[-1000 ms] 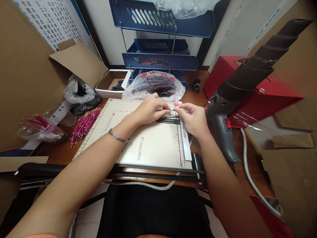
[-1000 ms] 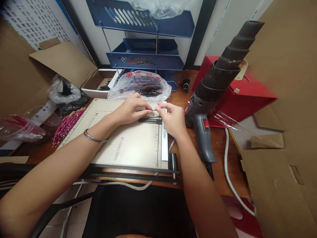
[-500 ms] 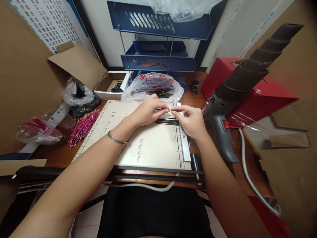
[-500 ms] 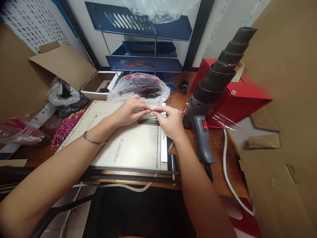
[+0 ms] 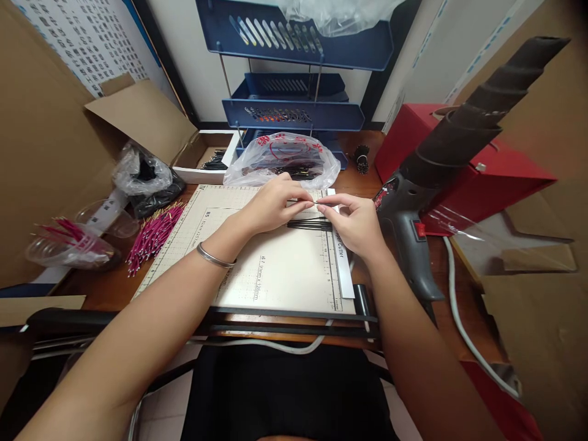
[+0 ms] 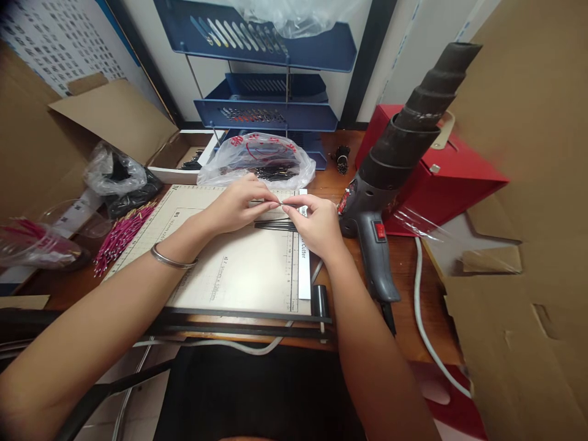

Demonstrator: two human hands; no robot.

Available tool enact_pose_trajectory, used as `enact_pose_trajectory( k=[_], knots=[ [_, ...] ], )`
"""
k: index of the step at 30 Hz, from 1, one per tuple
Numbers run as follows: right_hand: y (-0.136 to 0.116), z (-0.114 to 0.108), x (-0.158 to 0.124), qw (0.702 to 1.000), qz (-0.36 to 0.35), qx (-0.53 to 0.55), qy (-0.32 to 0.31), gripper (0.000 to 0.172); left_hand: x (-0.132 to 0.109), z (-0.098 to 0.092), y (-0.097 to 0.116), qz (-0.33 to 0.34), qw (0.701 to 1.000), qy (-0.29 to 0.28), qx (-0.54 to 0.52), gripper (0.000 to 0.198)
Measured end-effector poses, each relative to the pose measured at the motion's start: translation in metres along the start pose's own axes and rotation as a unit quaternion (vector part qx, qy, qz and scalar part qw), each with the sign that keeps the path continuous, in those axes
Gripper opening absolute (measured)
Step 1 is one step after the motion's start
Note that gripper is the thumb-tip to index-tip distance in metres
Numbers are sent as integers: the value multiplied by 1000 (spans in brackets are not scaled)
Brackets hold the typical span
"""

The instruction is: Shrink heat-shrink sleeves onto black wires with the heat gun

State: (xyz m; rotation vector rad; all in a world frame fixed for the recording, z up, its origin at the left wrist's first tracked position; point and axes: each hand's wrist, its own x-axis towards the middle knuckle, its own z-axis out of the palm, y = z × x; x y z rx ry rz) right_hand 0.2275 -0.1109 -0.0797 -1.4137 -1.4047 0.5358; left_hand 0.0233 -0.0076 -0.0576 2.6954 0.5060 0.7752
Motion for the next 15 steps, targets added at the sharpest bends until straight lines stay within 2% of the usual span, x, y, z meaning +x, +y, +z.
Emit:
enact_pose_trajectory(
  k=[15],
  knots=[
    [0,-1,1,1000,-8,-3,16,18,-1,0,-3,24,1000,11,-15,22]
  ],
)
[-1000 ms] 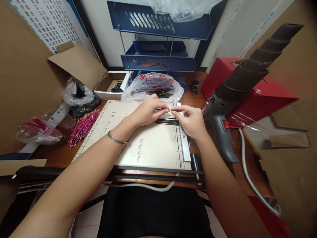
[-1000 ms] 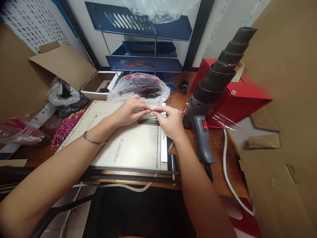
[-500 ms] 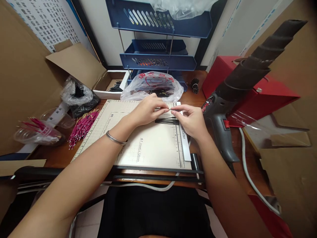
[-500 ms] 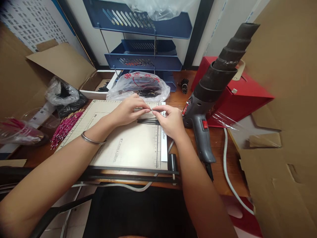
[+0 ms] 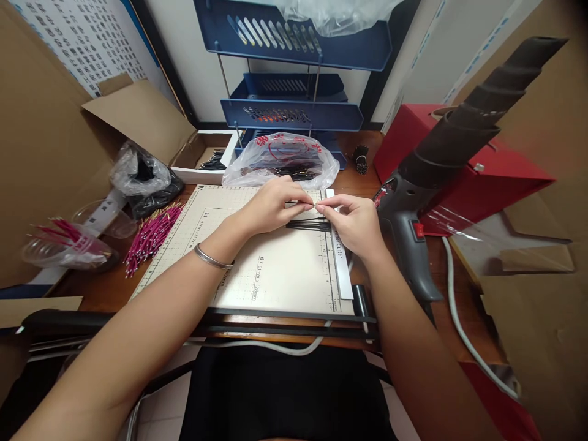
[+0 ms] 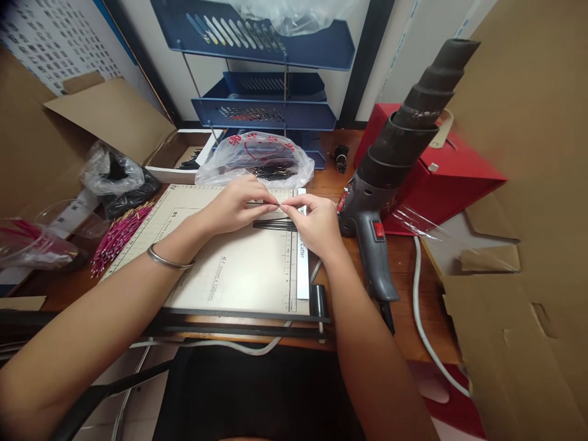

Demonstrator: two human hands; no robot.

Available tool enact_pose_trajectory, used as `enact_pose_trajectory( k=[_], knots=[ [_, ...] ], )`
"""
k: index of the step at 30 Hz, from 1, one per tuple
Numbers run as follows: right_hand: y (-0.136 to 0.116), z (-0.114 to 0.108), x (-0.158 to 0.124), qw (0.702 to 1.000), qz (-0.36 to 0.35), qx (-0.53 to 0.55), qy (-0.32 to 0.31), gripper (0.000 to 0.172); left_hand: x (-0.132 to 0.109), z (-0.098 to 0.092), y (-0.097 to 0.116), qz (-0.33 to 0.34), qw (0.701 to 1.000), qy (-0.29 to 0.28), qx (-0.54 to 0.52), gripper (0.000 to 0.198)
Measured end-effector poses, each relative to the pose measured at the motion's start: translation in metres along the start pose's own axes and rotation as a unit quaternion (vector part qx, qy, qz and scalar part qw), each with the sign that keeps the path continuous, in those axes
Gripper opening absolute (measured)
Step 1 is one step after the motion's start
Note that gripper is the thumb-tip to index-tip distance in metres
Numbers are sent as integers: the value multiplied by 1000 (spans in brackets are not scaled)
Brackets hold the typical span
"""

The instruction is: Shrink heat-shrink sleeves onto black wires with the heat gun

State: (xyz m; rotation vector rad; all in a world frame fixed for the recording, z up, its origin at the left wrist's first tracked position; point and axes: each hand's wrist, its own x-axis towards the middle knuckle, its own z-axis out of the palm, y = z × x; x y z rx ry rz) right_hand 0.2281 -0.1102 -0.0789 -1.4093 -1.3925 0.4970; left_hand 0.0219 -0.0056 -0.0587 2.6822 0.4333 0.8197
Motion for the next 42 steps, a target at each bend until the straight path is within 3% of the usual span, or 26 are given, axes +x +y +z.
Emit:
enact_pose_trajectory(
  k=[4,15,21,24,28,35,42],
  knots=[
    [-2,2,-2,1000,4,-2,15,16,0,-3,-1,24,999,16,-28,24],
    [-9,5,-4,1000,-6,-2,26,12,-1,-2,6,2,998,19,-60,18],
    [-13,4,-4,1000,2,17,19,16,-1,-8,10,-34,993,12,-115,19],
    [-11,2,-4,999,15,28,19,20,-1,-10,9,-85,986,19,-145,19],
    [-8,0,-3,997,26,68,14,21,-1,-12,4,-154,962,23,-224,35],
    [-9,-2,-1,992,37,117,-13,23,0,-14,5,-153,949,18,-273,47],
    [-14,-5,0,988,43,151,11,22,1,-15,12,-167,949,34,-265,45]
  ],
)
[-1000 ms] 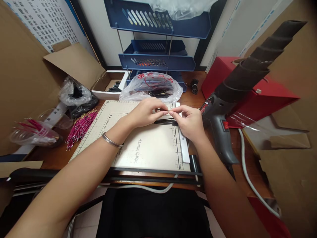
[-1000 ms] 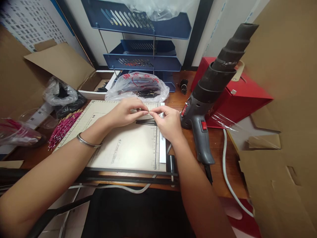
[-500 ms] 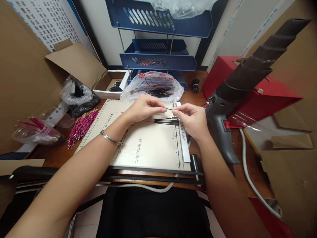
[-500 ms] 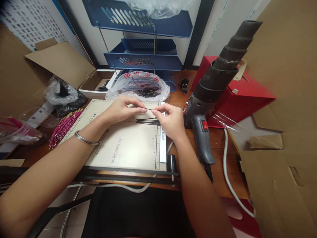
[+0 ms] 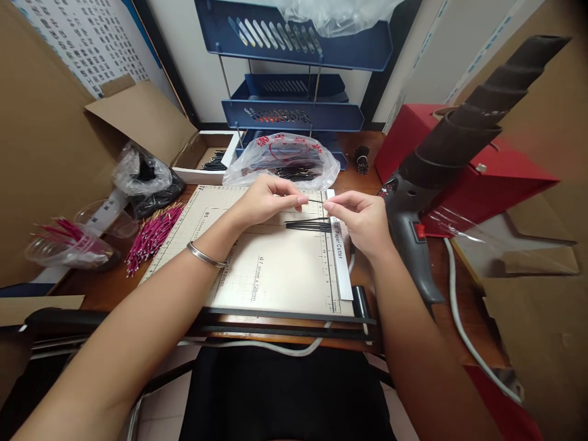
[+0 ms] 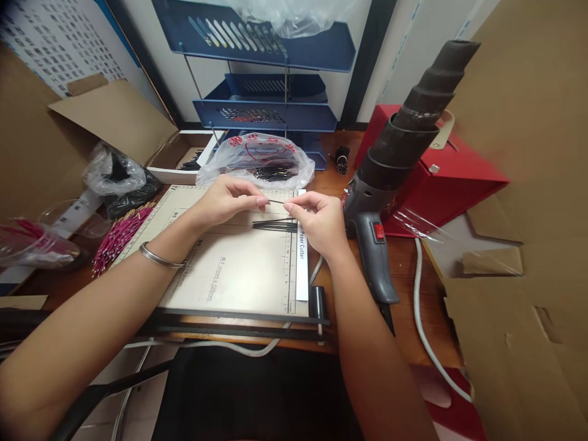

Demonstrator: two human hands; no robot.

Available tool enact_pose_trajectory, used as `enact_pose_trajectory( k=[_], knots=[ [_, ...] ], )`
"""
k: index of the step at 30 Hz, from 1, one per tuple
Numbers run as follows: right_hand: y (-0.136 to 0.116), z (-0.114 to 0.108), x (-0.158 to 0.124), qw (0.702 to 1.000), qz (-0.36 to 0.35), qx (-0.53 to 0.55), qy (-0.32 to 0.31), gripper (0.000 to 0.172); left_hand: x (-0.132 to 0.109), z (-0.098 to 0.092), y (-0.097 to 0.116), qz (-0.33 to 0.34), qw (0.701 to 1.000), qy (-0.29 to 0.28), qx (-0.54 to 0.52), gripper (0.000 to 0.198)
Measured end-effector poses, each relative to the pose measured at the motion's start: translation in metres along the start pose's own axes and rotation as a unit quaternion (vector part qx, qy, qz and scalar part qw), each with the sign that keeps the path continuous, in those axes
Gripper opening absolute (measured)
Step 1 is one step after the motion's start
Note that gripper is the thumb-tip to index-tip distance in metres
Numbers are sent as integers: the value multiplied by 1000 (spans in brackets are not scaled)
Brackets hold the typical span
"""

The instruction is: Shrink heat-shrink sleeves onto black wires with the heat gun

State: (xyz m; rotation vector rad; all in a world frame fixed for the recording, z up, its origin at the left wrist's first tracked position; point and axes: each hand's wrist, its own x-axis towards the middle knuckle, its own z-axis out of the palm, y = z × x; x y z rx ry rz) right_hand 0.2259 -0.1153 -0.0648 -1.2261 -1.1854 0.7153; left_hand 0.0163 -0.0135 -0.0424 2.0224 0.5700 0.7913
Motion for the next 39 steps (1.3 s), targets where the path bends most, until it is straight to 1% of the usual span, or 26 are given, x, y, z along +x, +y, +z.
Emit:
enact_pose_trajectory(
  k=[4,9,12,15,18,20,22,24,26,30,35,39],
  knots=[
    [-1,-2,1,1000,11,14,5,21,2,1,-1,1,1000,1,6,51],
    [-2,-3,1,1000,11,12,11,19,2,1,-1,0,1000,27,2,55],
    [-1,-4,2,1000,10,20,6,19,1,0,0,8,1000,15,-10,56],
    [0,-4,2,1000,12,20,-5,20,1,-1,0,-1,1000,5,-11,58],
    [5,-6,3,1000,13,12,-18,23,1,-2,-3,-3,1000,12,-2,58],
    [9,-6,3,1000,7,-11,-21,24,2,-3,-8,6,999,33,32,55],
    [15,-7,4,998,-13,-54,-17,23,3,-5,-14,25,993,54,101,53],
    [20,-7,5,993,-36,-109,-10,19,4,-7,-21,41,982,61,172,51],
    [24,-6,5,986,-45,-161,-9,13,5,-8,-26,47,974,55,214,48],
    [31,-4,6,974,-29,-223,-18,11,6,-8,-31,40,970,28,239,40],
    [33,-3,6,973,-27,-228,-14,20,7,-7,-33,19,969,-5,247,30],
    [24,-2,5,974,-4,-228,-3,15,7,-8,-34,26,970,-21,241,25]
  ],
)
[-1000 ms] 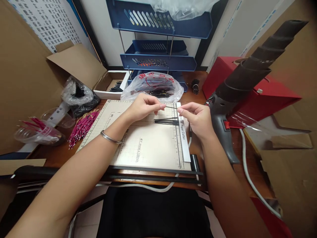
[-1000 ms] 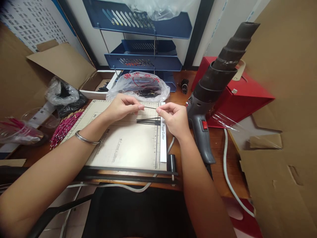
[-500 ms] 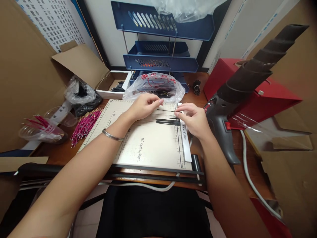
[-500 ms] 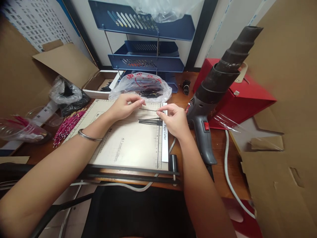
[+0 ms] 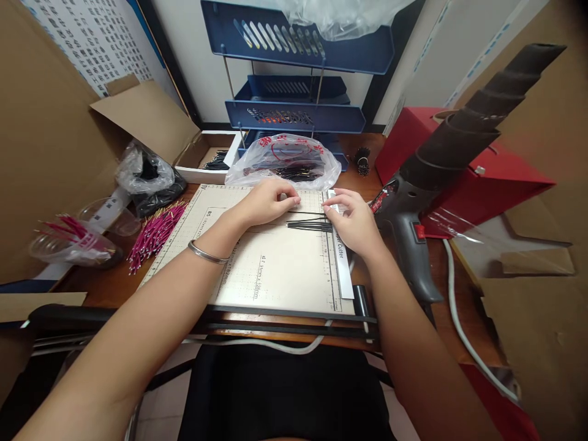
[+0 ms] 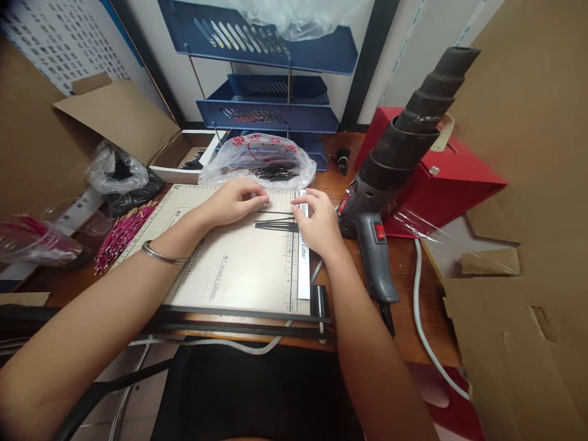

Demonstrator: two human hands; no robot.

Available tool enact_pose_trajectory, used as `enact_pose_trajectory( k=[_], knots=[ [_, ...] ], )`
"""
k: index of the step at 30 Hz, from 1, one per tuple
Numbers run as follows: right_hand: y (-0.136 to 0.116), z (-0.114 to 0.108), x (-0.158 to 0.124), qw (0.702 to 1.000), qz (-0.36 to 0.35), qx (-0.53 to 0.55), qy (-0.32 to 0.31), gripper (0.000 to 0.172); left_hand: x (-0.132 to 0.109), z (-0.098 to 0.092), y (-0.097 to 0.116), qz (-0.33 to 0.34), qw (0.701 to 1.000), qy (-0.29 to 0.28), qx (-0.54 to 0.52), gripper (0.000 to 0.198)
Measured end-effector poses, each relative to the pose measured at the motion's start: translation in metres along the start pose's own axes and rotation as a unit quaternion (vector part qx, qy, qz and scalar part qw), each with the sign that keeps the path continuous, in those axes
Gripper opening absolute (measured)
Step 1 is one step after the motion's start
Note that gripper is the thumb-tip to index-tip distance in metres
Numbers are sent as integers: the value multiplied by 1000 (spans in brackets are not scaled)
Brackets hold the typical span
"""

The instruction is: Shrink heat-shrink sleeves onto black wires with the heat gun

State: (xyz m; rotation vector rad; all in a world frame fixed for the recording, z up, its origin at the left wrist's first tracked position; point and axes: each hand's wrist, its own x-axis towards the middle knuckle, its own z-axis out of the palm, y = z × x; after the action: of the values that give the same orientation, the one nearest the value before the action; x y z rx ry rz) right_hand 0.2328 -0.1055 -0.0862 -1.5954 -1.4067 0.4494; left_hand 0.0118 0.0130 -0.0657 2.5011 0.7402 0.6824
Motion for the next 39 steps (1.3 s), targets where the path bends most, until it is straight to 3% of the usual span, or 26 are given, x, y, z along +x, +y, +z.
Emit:
enact_pose_trajectory(
  k=[7,15,25,39],
  knots=[
    [-2,-10,1,1000,0,-7,-9,2,-2,-4,0,-8,1000,-29,-8,20],
    [1,-12,2,999,-6,-29,-41,5,-2,-5,5,-14,999,-50,-17,15],
    [-10,-14,1,996,33,-58,-62,7,-2,-3,6,-21,999,-35,14,28],
    [-5,-15,1,995,8,-52,-85,4,-3,-1,11,25,1000,7,10,32]
  ],
)
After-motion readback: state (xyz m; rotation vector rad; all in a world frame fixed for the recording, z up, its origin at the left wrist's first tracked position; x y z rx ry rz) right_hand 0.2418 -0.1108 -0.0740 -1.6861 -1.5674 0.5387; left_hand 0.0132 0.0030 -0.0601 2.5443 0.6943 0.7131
